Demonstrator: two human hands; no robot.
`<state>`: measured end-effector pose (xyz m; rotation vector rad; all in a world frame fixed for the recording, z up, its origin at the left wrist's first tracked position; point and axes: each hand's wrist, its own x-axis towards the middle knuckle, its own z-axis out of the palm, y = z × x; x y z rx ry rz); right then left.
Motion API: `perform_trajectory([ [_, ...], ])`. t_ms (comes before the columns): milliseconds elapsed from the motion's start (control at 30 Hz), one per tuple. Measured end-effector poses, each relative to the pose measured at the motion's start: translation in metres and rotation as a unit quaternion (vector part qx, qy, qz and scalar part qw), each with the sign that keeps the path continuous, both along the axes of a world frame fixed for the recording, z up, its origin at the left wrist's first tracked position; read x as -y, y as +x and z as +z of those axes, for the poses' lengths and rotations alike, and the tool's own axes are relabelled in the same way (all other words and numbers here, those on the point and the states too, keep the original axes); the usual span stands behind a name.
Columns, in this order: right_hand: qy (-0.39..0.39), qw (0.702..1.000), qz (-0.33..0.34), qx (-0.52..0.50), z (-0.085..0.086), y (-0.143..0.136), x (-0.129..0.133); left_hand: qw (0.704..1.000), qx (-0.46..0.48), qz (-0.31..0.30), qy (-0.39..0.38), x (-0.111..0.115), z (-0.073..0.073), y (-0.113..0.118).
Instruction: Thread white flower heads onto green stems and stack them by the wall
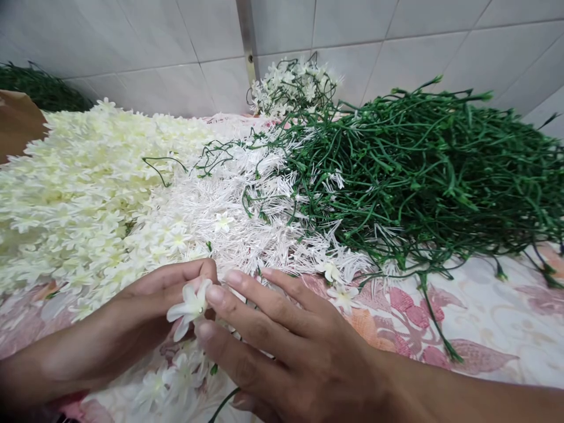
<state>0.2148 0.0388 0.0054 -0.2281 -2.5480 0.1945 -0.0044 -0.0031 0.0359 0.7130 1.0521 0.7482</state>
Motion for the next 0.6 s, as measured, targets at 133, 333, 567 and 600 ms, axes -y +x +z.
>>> perform_trajectory([
  [133,-0.003,1.000,0.008,0.000,-0.0015,-0.0002,-0.0023,1.000,0.006,-0.003,0.004,0.0004,-0.0002,0.0003],
  [333,-0.011,1.000,0.012,0.002,-0.0001,0.0004,-0.0031,0.999,-0.002,-0.026,0.031,-0.0016,-0.0033,-0.0018],
  [567,-0.017,0.998,-0.033,-0.048,-0.0042,0.0006,0.0032,0.998,-0.015,-0.026,0.047,-0.0013,-0.0019,-0.0022],
  [600,-0.020,0.996,-0.043,-0.076,-0.0068,-0.0004,0.0041,0.998,-0.016,-0.026,0.051,-0.0015,-0.0015,-0.0021],
])
